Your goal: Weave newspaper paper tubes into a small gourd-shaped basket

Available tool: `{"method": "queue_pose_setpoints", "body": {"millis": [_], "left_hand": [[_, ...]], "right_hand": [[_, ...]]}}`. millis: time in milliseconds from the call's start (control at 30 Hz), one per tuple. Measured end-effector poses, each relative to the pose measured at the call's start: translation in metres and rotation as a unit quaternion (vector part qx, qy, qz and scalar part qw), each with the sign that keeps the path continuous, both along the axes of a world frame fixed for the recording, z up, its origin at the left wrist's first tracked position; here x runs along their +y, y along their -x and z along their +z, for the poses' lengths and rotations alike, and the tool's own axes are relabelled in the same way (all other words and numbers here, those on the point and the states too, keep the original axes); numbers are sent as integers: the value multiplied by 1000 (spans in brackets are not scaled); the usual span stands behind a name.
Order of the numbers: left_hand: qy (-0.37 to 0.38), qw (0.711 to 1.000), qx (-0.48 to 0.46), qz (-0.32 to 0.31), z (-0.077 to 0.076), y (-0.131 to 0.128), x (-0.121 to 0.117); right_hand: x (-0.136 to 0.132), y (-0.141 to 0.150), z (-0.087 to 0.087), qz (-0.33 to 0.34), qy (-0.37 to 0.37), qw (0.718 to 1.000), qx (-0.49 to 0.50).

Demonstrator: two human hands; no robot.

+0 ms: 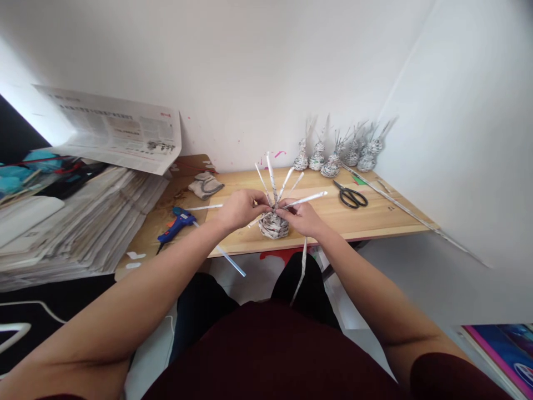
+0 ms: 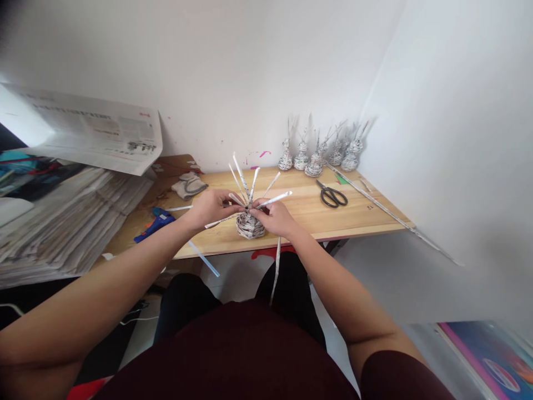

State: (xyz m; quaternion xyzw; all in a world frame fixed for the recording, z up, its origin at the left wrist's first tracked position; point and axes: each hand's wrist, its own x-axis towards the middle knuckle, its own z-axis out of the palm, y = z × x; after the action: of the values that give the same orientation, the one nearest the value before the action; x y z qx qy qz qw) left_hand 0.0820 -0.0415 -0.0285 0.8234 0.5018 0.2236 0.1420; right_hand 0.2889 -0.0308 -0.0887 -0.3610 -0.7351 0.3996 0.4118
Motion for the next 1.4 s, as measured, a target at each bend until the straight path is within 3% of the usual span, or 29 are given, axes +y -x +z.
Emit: {"method": "queue_pose_setpoints", "body": {"millis": [133,300,500,733,967,1133,1267,1400], "left_hand": [[-64,993,81,-49,1,-5,1],[-147,969,171,-96,-2,-7,1],[-122,970,147,-148,5,-9,11],[-193,954,172,-152,12,-9,17],[-151,973,69,-160,-4,-3,16],[-124,981,49,-143,3,-7,10],[-106,980,88,-142,11,-10,4],[-122,965,208,-98,16,-7,-4]], "right_hand": [[1,1,-2,-6,2,1000,2],[3,-4,0,4,-52,999,10],[12,-22,11,42,-59,997,-22],[17,-38,9,48,-30,998,-22],[15,-40,4,43,-9,999,-13],[17,-40,1,38,5,999,-2],[16,-39,3,43,2,999,-2],[10,-38,6,34,-17,999,-26]]}}
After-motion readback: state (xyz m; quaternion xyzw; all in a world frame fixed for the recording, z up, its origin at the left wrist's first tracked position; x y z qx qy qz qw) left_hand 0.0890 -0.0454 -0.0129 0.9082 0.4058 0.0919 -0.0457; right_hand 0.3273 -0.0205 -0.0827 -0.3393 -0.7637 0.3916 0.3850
